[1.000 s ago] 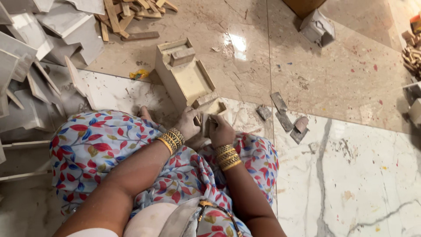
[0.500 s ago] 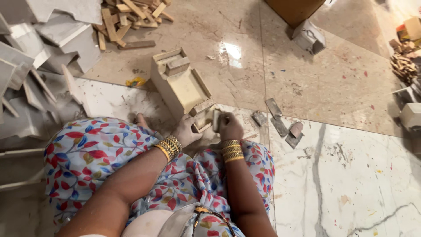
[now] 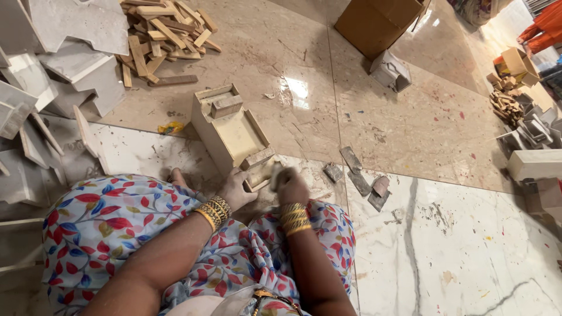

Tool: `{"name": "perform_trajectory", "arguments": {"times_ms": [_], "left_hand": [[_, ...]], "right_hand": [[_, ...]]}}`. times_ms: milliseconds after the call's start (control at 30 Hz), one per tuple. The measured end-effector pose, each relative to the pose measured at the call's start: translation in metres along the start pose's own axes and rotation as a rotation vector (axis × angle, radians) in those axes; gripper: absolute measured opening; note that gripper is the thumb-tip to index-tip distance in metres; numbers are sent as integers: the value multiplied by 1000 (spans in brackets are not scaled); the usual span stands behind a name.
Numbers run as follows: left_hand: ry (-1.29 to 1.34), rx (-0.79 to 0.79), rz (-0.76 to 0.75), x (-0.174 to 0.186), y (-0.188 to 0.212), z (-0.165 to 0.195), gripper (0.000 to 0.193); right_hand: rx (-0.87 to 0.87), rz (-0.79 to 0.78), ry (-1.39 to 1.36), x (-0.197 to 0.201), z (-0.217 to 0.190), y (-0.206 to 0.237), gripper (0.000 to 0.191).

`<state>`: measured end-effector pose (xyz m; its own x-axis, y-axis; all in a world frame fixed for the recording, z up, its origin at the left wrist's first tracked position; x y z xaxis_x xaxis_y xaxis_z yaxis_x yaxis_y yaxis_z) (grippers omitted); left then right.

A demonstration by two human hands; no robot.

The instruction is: The person sits on the floor and sands a small wooden box, rubbing a sanding block by hand over the box's surfaces and edges, turning the box to reach different sides, with wood scraps and other unfinished boxes scattered around.

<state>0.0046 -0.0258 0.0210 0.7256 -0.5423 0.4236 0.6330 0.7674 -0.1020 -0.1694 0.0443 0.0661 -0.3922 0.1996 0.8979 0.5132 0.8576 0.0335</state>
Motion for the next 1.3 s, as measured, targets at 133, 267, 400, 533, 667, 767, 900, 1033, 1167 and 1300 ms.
{"name": "perform_trajectory", "arguments": {"times_ms": [133, 267, 400, 533, 667, 767, 900, 1033, 1167, 1300], "left_hand": [[-22, -95, 126, 8, -1, 9, 38], [-31, -68, 0, 5, -1, 11, 49], [0, -10, -12, 7, 6, 9, 34], [1, -65, 60, 12, 10, 15, 36], [9, 7, -15, 6, 8, 10, 34], [24, 9, -18, 5, 5, 8, 32], [-12, -72, 55, 9, 6, 13, 35], [2, 57, -40, 6, 8, 9, 39], [28, -32, 9, 9, 5, 12, 32], [16, -31, 15, 9, 3, 8, 31]], "right_hand": [[131, -135, 0, -10, -1, 1, 24], [-8, -91, 27, 3, 10, -9, 22], [-46, -61, 94, 2, 7, 1, 17], [221, -66, 69, 0, -13, 14, 21], [8, -38, 107, 17, -9, 2, 19], [-39, -135, 41, 12, -11, 5, 19], [448, 93, -21, 15, -33, 23, 16], [11, -74, 48, 9, -4, 2, 12], [46, -135, 14, -5, 0, 2, 14], [357, -38, -22, -11, -7, 9, 15]]}}
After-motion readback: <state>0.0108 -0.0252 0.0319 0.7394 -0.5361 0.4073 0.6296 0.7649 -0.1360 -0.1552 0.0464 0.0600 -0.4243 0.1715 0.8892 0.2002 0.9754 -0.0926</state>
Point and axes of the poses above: each hand's wrist, its own y-axis away from the middle knuckle, its own x-axis out of the back of the hand, z = x × y, the point moved 5 cm from there along -y, towards the middle knuckle, and after that the axes turned 14 degrees about -z, right-handed, at the moved point
